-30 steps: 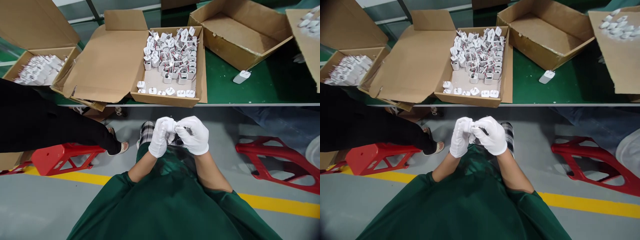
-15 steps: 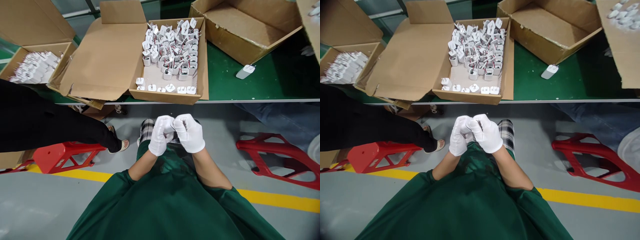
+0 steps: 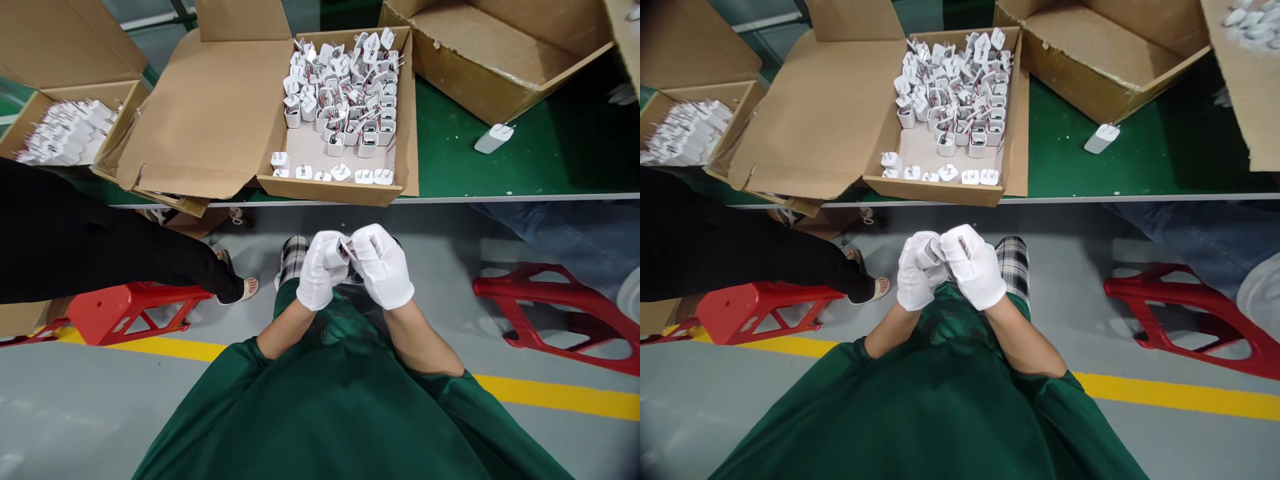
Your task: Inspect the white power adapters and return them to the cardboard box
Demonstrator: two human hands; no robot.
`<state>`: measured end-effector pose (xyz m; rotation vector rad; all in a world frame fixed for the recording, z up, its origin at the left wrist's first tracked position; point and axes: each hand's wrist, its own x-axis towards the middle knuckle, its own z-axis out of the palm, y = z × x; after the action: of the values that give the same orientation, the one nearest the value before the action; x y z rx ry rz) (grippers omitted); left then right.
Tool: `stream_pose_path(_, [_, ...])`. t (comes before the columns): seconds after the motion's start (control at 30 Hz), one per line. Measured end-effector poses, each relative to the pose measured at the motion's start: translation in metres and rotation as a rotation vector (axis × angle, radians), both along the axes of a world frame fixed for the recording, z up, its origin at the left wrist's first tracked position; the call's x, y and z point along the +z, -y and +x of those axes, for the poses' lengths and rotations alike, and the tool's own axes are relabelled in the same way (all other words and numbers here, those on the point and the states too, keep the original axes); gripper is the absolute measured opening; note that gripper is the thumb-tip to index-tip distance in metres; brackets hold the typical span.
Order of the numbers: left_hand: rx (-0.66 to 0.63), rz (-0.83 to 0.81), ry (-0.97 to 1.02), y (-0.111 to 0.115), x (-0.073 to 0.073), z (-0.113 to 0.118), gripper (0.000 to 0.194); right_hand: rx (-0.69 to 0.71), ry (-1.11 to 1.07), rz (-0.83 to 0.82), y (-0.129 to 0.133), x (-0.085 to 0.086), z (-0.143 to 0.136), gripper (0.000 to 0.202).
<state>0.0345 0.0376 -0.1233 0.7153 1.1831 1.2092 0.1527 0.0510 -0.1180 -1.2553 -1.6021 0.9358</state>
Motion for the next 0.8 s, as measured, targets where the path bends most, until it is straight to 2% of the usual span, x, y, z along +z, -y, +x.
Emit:
stream_pose_path(0.07, [0.046, 0.11, -0.034, 0.001, 0.001, 0.0, 0.042, -0.053, -0.069, -0.048, 0.001, 0.003, -0.001, 0.036])
stream_pose_path(0.17, [0.088, 0.185, -0.069, 0.002, 0.001, 0.0, 0.038, -0.112, 0.012, -0.013, 0.004, 0.009, -0.003, 0.037])
stream_pose_path(0.3, [0.085, 0.164, -0.035, 0.002, 0.002, -0.001, 0.039, -0.112, 0.098, 0.052, 0.003, 0.012, -0.003, 0.037])
stream_pose_path(0.5, [-0.014, 0.001, 0.253, -0.001, 0.002, 0.0, 0.047, -0.044, -0.074, -0.056, -0.001, 0.005, 0.0, 0.035])
stream_pose_path(0.6, [-0.013, 0.011, 0.303, -0.001, 0.004, 0.001, 0.047, -0.065, -0.084, -0.052, 0.0, 0.006, -0.001, 0.035])
stream_pose_path(0.7, [0.01, 0.051, 0.225, 0.0, 0.003, 0.002, 0.05, -0.114, -0.051, -0.004, 0.001, 0.01, -0.004, 0.036])
stream_pose_path(0.8, [0.071, 0.139, 0.047, 0.002, -0.002, 0.002, 0.053, -0.168, -0.03, 0.039, 0.003, 0.007, -0.008, 0.036])
